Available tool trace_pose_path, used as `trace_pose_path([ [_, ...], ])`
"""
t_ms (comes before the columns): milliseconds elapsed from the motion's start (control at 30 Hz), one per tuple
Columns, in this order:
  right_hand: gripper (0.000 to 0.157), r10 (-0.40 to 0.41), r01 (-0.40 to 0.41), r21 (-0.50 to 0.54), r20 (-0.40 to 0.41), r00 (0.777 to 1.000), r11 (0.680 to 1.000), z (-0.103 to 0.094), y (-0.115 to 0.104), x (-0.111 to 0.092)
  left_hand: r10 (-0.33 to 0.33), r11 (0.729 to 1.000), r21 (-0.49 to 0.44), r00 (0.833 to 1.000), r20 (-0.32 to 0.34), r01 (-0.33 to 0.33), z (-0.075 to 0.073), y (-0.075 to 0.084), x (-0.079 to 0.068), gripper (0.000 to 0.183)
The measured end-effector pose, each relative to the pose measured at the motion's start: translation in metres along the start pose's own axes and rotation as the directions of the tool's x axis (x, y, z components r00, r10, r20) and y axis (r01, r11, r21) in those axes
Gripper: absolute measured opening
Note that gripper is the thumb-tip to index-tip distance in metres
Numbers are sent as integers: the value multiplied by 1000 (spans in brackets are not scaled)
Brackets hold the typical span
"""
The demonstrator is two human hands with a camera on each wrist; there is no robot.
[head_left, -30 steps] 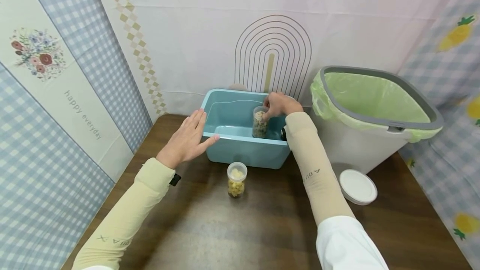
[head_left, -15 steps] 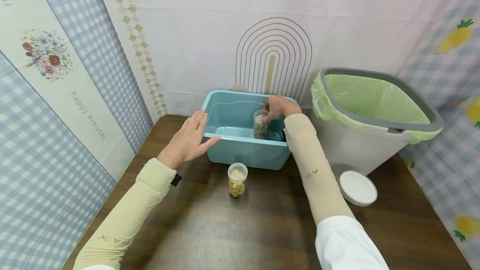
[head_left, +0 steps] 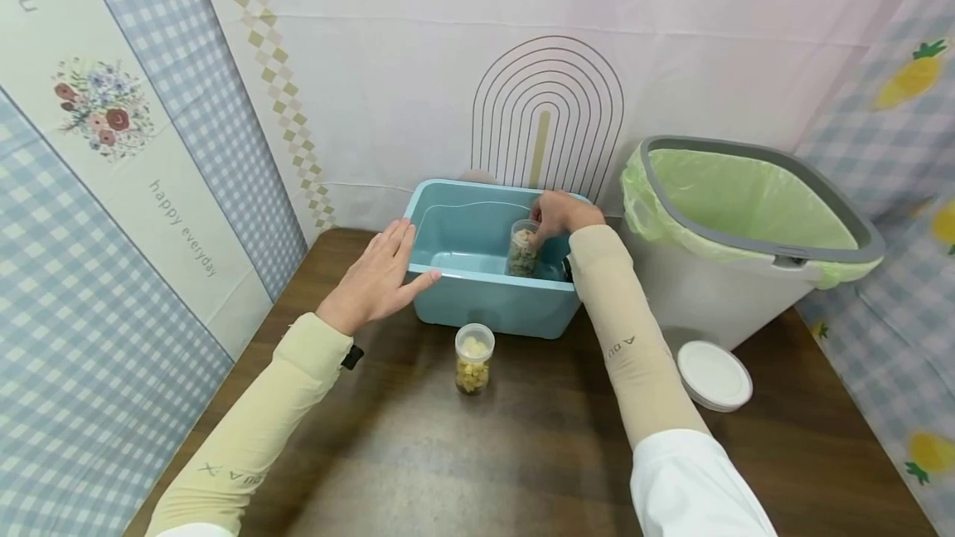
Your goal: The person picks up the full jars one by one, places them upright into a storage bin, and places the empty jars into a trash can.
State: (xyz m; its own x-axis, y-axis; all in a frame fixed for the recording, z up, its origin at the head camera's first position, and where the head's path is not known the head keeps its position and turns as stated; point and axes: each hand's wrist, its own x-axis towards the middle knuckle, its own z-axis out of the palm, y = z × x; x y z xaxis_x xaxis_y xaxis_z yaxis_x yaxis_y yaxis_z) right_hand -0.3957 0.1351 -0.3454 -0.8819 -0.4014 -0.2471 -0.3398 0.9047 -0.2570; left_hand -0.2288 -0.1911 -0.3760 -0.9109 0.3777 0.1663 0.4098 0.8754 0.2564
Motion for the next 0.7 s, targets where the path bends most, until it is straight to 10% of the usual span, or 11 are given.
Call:
trace_pose_path([
  [700, 69, -83, 81, -100, -13, 996, 992, -52, -12, -26, -37, 999, -1, 999, 21, 37, 3, 5, 10, 95],
])
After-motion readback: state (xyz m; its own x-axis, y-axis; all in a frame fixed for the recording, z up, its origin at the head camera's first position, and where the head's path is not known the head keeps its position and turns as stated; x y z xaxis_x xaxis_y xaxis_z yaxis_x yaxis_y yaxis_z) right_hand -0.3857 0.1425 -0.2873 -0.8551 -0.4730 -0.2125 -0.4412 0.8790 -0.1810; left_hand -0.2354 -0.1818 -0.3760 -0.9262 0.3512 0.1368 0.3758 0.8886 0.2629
